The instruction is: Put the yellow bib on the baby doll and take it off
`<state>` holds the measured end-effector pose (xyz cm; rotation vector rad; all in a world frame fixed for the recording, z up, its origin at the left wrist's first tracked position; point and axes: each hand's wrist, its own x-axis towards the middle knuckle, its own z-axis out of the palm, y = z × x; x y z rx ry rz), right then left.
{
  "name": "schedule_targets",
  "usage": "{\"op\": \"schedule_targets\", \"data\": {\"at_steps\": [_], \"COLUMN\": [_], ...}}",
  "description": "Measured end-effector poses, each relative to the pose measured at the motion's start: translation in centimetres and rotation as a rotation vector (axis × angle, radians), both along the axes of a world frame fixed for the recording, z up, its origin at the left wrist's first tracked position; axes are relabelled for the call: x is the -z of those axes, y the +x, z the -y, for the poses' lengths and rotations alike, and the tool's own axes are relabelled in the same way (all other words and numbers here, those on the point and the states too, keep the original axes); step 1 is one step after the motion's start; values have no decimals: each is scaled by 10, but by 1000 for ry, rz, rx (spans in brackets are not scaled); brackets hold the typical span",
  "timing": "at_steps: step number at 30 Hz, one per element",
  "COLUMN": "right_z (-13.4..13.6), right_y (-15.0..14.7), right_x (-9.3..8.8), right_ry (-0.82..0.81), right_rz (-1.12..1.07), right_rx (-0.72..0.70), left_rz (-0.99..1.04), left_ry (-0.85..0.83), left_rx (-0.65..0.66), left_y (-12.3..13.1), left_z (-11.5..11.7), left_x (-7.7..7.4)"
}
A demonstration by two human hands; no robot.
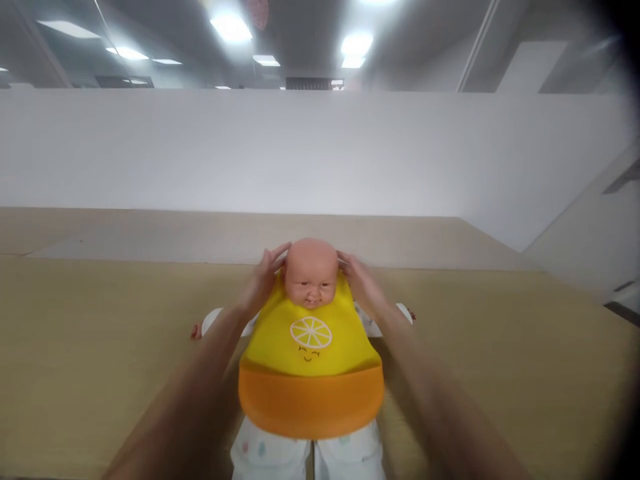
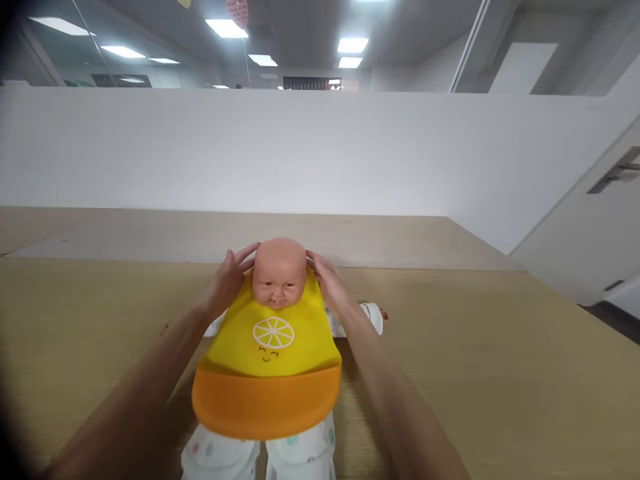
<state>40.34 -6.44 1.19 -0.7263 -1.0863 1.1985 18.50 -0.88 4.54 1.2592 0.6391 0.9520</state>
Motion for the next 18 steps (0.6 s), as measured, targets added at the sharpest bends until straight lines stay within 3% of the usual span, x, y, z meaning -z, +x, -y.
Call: {"op": "schedule_targets", "data": {"at_steps": [6, 10, 14, 18], "right_z": [46, 66, 76, 77], "right_y": [-16, -23, -26, -27], "right_x": [12, 23, 37, 43], "right_ry": [-6, -34, -91, -131], "right_rz": [-78, -109, -145, -162], "right_rx": [28, 59, 109, 137], "left_rz": [20, 25, -16, -75], "left_ry": [6, -7, -52, 34], "left_rx": [-7, -52, -52, -118], "left_y": [-25, -39, -47, -47], "left_z": [42, 60, 69, 67], "left_x": [10, 27, 50, 61]}}
